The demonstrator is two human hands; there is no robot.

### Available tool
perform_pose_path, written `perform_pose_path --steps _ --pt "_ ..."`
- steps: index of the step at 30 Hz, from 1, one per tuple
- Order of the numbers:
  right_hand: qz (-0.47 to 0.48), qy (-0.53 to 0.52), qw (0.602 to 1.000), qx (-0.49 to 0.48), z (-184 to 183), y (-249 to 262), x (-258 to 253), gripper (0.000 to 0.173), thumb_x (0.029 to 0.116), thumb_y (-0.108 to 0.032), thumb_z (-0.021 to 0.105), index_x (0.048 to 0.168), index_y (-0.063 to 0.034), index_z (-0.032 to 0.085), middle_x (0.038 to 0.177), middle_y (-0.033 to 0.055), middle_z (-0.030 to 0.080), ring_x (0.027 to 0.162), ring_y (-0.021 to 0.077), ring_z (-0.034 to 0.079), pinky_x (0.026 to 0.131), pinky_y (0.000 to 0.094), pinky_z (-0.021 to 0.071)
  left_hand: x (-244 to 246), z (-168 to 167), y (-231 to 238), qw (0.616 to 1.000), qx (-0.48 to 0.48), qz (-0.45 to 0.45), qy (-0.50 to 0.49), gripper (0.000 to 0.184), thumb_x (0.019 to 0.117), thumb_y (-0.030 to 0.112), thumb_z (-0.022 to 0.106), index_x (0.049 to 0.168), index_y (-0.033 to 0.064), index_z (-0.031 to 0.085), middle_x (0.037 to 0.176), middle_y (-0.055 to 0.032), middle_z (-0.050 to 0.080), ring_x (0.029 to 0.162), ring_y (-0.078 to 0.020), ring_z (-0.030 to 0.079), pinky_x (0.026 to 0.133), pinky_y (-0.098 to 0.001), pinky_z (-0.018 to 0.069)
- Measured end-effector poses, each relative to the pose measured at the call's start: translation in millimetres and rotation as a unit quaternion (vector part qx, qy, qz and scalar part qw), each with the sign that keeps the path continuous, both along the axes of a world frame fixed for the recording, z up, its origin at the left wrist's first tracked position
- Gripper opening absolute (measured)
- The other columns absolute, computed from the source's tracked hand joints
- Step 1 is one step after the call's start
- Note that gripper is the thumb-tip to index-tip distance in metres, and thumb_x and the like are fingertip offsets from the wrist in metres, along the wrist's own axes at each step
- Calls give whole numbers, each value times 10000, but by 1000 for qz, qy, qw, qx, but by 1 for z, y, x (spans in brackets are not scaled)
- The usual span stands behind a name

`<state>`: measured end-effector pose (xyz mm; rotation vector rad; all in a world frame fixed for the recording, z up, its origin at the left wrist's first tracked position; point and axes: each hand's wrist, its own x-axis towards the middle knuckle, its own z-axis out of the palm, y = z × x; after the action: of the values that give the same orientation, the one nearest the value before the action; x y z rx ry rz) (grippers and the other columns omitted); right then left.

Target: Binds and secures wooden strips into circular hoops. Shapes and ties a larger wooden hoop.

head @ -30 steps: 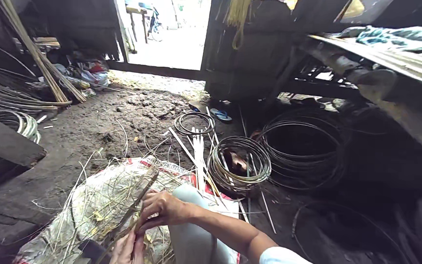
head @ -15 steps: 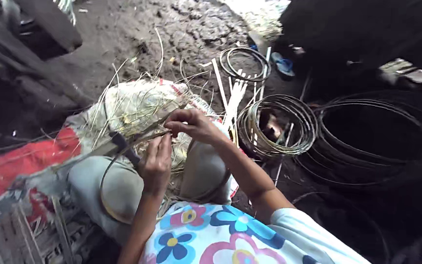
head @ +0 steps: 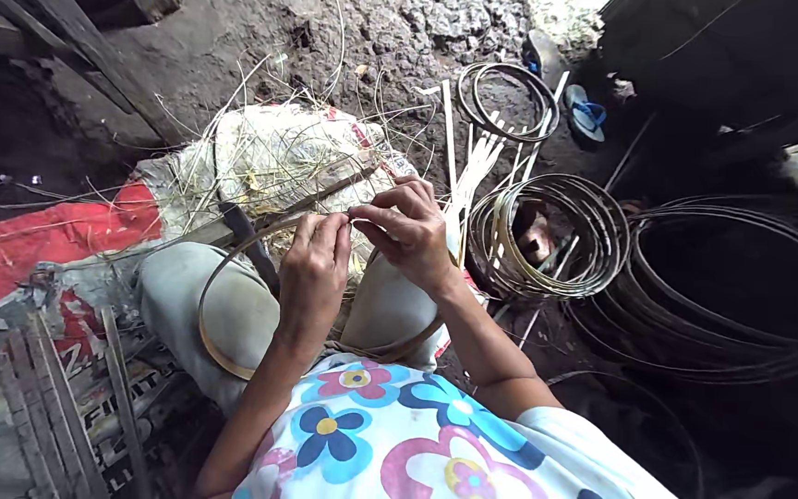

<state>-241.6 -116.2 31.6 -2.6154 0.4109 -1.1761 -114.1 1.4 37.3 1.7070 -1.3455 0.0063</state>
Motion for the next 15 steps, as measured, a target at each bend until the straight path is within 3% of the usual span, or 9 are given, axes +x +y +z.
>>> perform_pose_path --steps 2,5,9,13,15 --pt "1 -24 1000 -12 -1 -4 6 111 894 -85 766 994 -74 812 898 109 712 966 261 664 1000 475 461 1 2 0 1000 -2 -4 -6 161 1004 72 626 1096 -32 708 986 -160 657 806 -201 666 715 -277 557" --pt "15 -9 1000 -6 -2 -2 2 135 896 -66 755 1025 -33 777 978 146 685 1067 300 628 1008 476 452 0 -4 2 1000 -25 5 -6 157 996 67 644 1103 -21 717 992 -157 661 835 -195 670 733 -265 554" --pt "19 -27 999 15 -6 -2 1 109 845 -30 739 949 2 737 990 168 680 1096 302 640 981 431 506 0 -28 8 999 -33 37 -22 158 1003 75 640 1105 -22 713 1010 -165 675 887 -219 692 784 -281 567" --pt "-1 -21 999 38 -12 4 0 112 840 8 732 950 26 728 1032 193 675 1037 269 667 889 355 558 7 -51 8 993 23 12 112 168 1036 94 589 1147 -6 666 1054 -153 635 763 -172 666 696 -294 593" --pt "-1 -17 997 78 -16 3 -1 97 862 10 711 957 29 715 1010 176 661 968 230 662 822 321 559 11 -58 2 983 38 -4 178 173 1055 141 568 1144 15 647 996 -129 621 666 -161 630 614 -297 578"
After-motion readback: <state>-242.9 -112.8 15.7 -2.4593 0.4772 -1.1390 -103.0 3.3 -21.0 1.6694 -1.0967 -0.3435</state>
